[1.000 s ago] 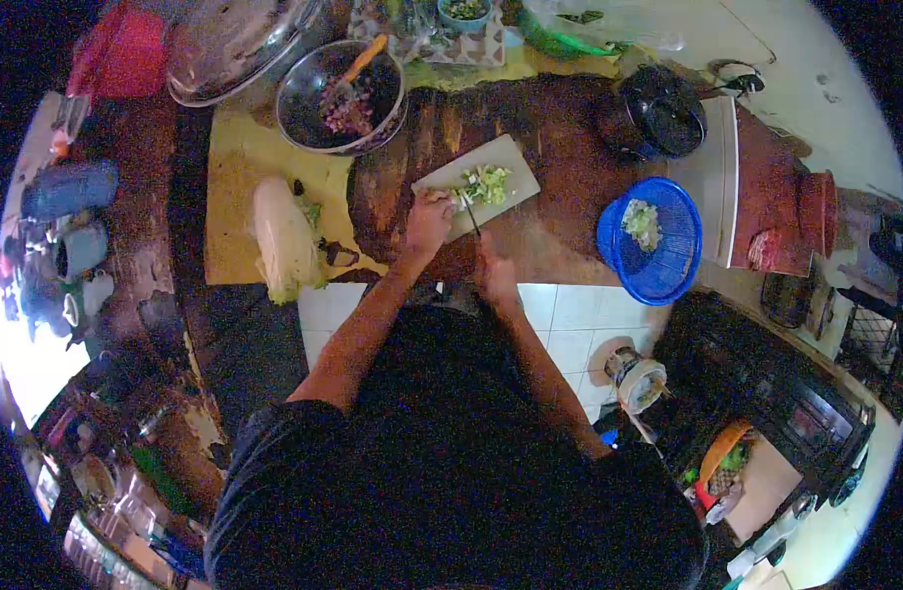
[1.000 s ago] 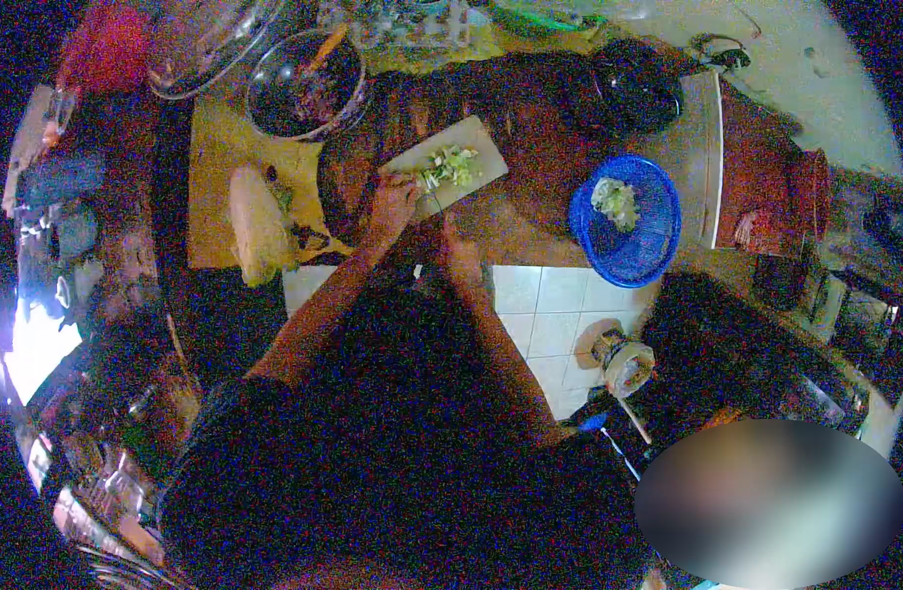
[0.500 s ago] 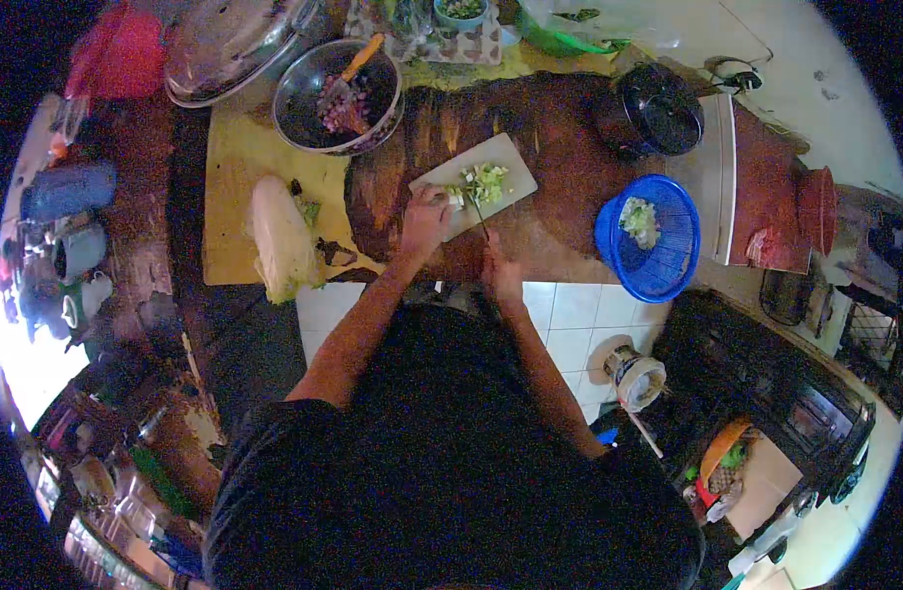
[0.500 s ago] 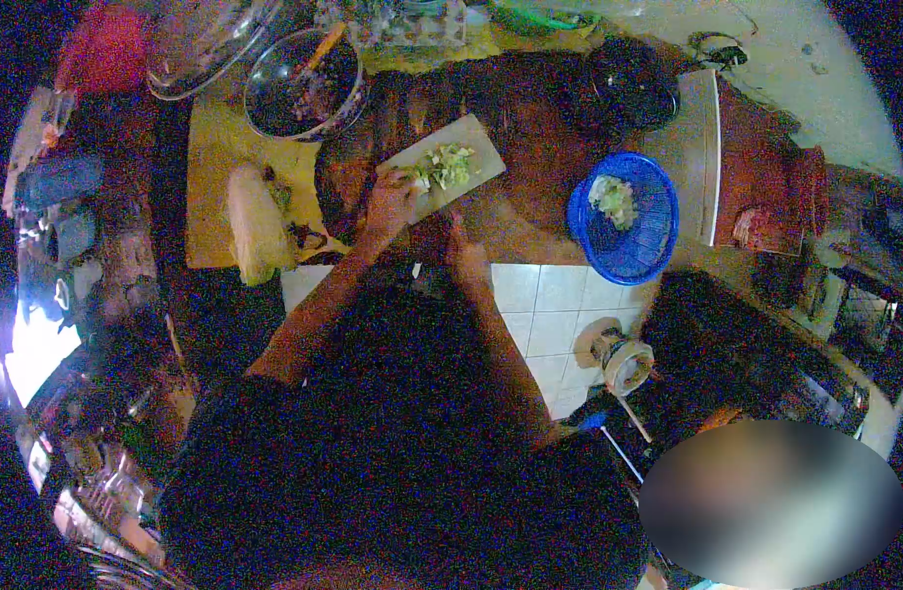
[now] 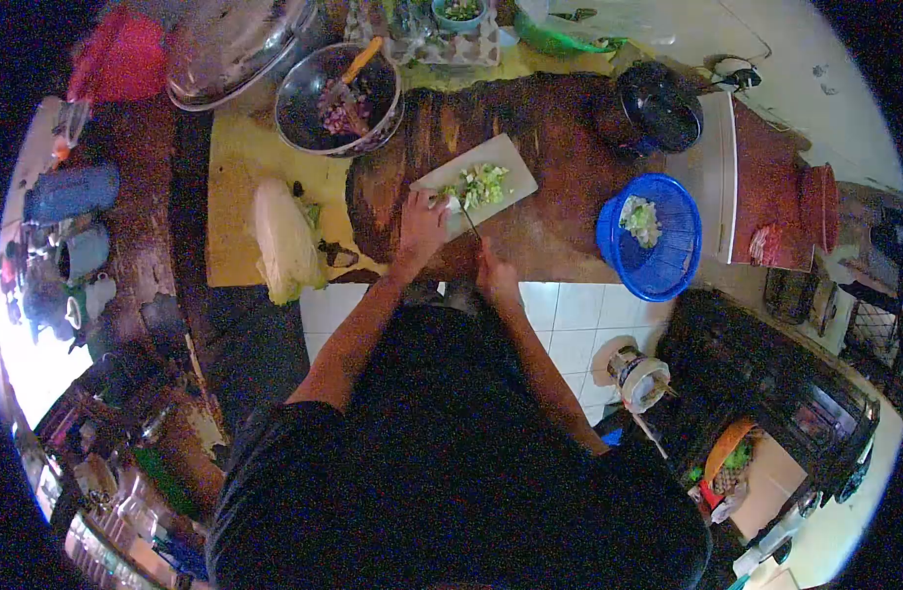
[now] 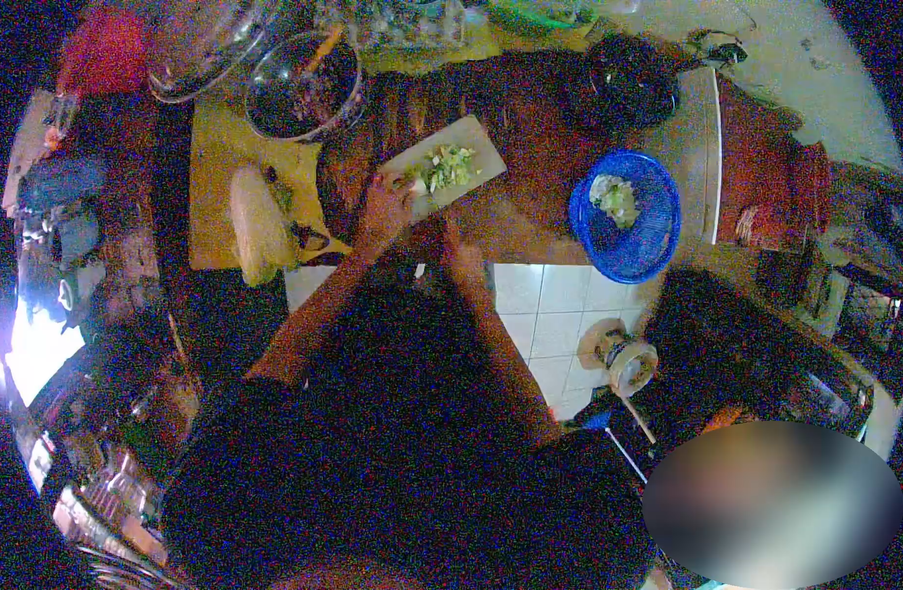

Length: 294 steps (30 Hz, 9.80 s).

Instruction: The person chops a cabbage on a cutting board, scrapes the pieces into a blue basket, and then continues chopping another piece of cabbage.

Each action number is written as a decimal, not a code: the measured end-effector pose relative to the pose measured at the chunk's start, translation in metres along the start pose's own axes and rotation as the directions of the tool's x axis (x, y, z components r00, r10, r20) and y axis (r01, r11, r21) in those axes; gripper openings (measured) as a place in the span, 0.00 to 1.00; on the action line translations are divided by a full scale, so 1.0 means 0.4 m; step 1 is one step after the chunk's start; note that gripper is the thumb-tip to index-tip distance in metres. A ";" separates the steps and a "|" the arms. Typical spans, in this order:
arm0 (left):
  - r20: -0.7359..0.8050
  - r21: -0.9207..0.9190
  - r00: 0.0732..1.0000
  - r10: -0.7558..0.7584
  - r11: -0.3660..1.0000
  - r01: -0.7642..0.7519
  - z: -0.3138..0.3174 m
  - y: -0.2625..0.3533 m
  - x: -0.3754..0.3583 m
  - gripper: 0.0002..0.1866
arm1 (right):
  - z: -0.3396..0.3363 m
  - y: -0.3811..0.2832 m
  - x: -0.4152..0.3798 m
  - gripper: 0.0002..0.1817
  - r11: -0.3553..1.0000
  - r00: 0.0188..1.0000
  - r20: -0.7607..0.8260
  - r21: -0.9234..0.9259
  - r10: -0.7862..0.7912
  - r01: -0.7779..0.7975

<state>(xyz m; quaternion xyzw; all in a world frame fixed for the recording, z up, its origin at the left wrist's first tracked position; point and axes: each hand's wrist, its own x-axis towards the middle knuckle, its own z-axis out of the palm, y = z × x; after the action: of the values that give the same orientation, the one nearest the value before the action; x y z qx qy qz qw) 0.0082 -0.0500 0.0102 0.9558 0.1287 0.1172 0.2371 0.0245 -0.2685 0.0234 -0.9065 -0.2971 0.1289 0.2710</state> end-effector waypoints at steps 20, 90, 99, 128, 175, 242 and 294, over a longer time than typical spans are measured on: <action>-0.022 -0.140 0.996 0.084 0.986 -0.087 -0.025 -0.021 0.010 0.18 | -0.054 -0.055 0.091 0.24 0.989 0.998 0.041 0.142 0.043 -0.049; -0.103 -0.122 0.985 -0.138 0.985 0.125 0.064 0.001 0.005 0.10 | -0.028 -0.053 0.016 0.26 0.984 0.986 -0.144 0.144 -0.086 0.106; -0.051 -0.145 0.978 -0.202 0.970 0.193 0.017 0.031 0.014 0.11 | -0.012 -0.037 0.074 0.24 0.994 0.985 0.141 0.025 0.098 -0.103; -0.010 -0.248 0.980 -0.198 0.950 0.189 0.016 -0.003 0.023 0.12 | -0.008 -0.011 0.058 0.19 0.994 0.994 -0.007 0.038 0.107 -0.107; 0.025 -0.166 0.988 -0.153 0.974 0.155 0.034 -0.023 0.030 0.15 | -0.096 -0.079 0.072 0.20 0.968 0.975 0.043 -0.132 0.220 -0.212; 0.225 -0.162 0.971 -0.083 0.979 0.121 0.059 -0.051 0.068 0.32 | -0.050 0.128 0.146 0.21 0.988 0.994 -0.027 0.115 -0.105 0.107; 0.145 0.251 0.989 0.008 0.967 -0.045 0.011 0.028 0.000 0.16 | -0.140 0.019 0.137 0.17 0.973 0.991 0.117 -0.226 0.071 -0.043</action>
<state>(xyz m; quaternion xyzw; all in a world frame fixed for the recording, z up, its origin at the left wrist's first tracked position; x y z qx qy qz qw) 0.0115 -0.0615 0.0119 0.9858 0.1124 0.0340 0.1199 0.0935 -0.2635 0.0610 -0.9295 -0.2998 0.1587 0.1447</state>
